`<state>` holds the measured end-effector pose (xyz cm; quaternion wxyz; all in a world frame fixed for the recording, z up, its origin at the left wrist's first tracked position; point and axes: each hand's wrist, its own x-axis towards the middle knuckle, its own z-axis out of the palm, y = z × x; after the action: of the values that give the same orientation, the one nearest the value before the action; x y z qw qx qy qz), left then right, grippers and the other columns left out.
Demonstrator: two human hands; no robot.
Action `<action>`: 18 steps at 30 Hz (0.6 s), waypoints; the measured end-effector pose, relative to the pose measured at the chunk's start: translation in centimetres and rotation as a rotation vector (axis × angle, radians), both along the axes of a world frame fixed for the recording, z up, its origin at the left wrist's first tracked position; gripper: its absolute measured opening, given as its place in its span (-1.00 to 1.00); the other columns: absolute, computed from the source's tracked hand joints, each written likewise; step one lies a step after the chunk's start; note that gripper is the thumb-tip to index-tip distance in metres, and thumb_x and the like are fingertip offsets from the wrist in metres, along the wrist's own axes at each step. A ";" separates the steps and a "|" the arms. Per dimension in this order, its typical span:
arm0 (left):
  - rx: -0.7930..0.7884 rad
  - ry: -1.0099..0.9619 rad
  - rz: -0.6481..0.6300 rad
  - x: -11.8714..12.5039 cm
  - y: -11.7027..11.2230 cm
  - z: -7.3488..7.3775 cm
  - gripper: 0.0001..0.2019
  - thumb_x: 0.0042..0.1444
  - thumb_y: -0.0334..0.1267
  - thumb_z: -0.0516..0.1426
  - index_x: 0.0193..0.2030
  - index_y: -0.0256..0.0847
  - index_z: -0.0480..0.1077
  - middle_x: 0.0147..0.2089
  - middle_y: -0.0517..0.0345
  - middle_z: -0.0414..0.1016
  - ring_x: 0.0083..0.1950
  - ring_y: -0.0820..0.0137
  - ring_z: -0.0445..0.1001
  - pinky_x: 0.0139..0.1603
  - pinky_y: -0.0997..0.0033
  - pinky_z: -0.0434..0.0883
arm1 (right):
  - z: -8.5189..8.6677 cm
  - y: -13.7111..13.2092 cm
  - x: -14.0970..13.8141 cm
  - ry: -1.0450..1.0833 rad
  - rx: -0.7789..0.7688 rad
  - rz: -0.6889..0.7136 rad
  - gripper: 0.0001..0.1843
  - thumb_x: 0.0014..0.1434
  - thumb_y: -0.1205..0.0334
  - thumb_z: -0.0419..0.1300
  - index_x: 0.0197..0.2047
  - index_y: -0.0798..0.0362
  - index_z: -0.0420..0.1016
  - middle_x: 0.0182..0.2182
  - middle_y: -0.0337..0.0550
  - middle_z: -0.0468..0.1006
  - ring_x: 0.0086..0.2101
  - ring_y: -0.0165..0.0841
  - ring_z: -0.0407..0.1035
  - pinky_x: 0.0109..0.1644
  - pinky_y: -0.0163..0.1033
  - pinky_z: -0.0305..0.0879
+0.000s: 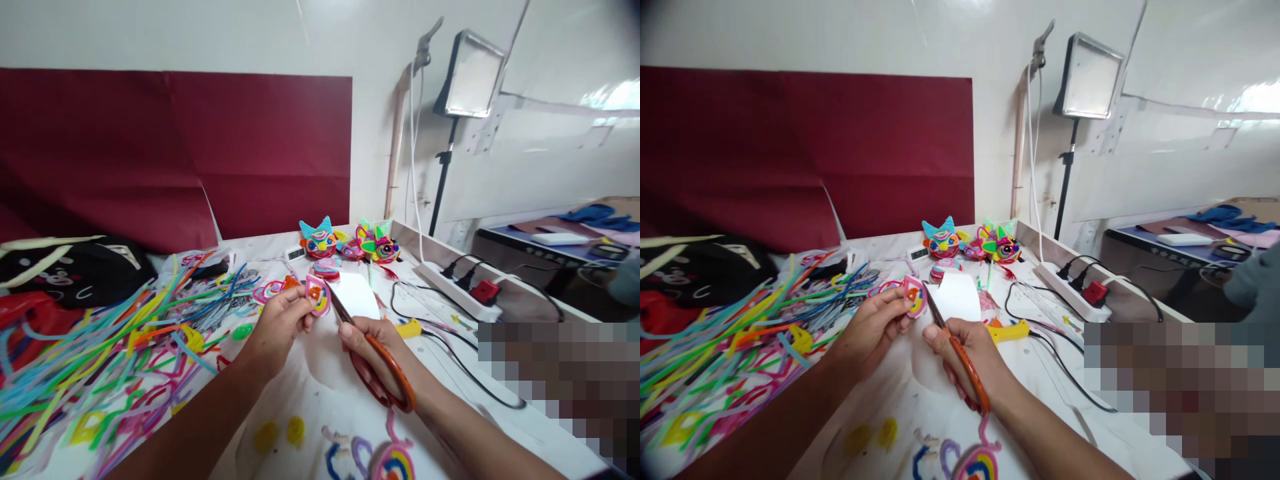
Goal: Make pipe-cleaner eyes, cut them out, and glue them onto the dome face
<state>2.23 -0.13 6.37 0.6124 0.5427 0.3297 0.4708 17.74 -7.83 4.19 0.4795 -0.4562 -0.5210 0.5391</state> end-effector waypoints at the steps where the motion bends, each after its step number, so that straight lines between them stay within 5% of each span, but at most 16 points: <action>1: -0.002 0.006 0.001 -0.1 0.0 0.1 -0.91 -0.06 -0.31 0.24 -0.40 -0.26 0.45 -0.52 0.26 0.34 -0.55 0.60 0.23 -0.51 0.60 0.19 | 0.0 0.0 0.0 0.003 -0.001 0.007 -0.46 0.09 -0.32 0.13 -0.50 0.02 0.23 -0.82 -0.47 0.16 -0.86 -0.58 -0.03 -0.85 -0.46 -0.10; 18: 0.038 0.102 -0.066 -0.6 0.0 0.6 -0.89 -0.04 -0.27 0.21 -0.41 -0.28 0.43 -0.51 0.24 0.29 -0.54 0.59 0.17 -0.52 0.56 0.13 | 0.4 -0.1 0.2 -0.063 0.022 -0.007 -0.45 0.05 -0.27 0.20 -0.58 0.02 0.17 -0.82 -0.44 0.18 -0.85 -0.60 -0.02 -0.82 -0.47 -0.11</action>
<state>1.63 -0.09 6.95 0.5999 0.5879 0.3333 0.4283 17.98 -7.97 4.61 0.4696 -0.4693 -0.5403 0.5170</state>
